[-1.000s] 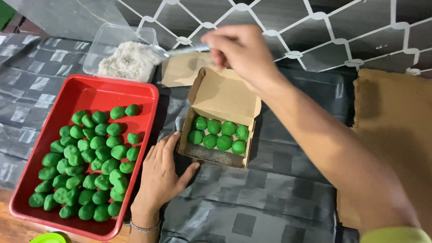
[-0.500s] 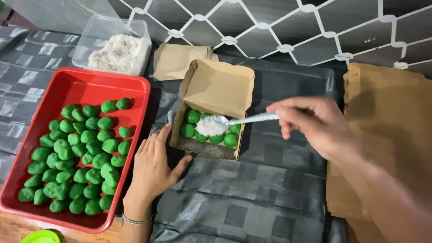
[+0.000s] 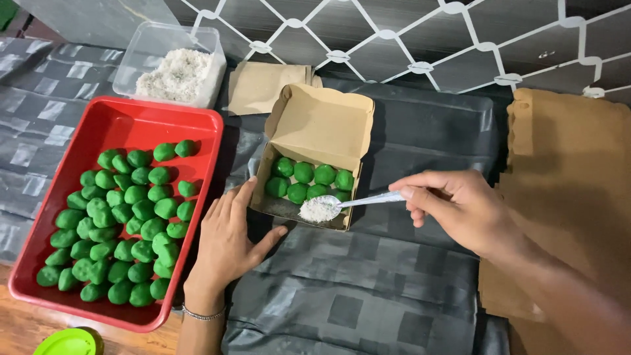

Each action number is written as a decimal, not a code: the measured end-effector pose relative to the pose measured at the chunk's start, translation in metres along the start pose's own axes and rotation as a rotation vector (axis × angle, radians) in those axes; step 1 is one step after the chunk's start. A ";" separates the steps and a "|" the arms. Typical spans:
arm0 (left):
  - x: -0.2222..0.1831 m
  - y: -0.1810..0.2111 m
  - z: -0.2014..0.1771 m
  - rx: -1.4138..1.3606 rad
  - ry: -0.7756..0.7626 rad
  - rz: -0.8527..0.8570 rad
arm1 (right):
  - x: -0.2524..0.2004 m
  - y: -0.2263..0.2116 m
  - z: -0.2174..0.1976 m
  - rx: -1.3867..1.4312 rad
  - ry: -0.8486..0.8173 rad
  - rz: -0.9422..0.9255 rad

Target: Packing green dough balls into a cardboard box, sprinkling them with white powder using a spoon, and closing the box lid.

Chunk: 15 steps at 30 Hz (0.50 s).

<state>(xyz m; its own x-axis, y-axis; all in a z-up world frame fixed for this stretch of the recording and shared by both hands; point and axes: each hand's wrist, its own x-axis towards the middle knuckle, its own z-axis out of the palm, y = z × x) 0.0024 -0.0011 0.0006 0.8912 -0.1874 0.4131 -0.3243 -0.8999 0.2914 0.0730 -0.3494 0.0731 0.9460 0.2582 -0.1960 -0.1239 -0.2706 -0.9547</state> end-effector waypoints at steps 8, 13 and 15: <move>0.001 -0.001 -0.001 -0.016 -0.007 0.009 | -0.024 -0.032 0.003 -0.279 0.027 -0.148; -0.002 -0.001 -0.002 0.012 -0.076 -0.017 | -0.039 -0.033 0.003 -0.505 -0.115 -0.372; 0.000 0.001 -0.003 0.006 -0.073 -0.015 | -0.046 -0.036 0.005 -0.787 -0.161 -0.816</move>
<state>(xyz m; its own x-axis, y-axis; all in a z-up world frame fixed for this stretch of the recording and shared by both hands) 0.0008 -0.0005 0.0036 0.9168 -0.2016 0.3446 -0.3089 -0.9051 0.2922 0.0322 -0.3472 0.1155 0.6021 0.7238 0.3370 0.7848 -0.4588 -0.4167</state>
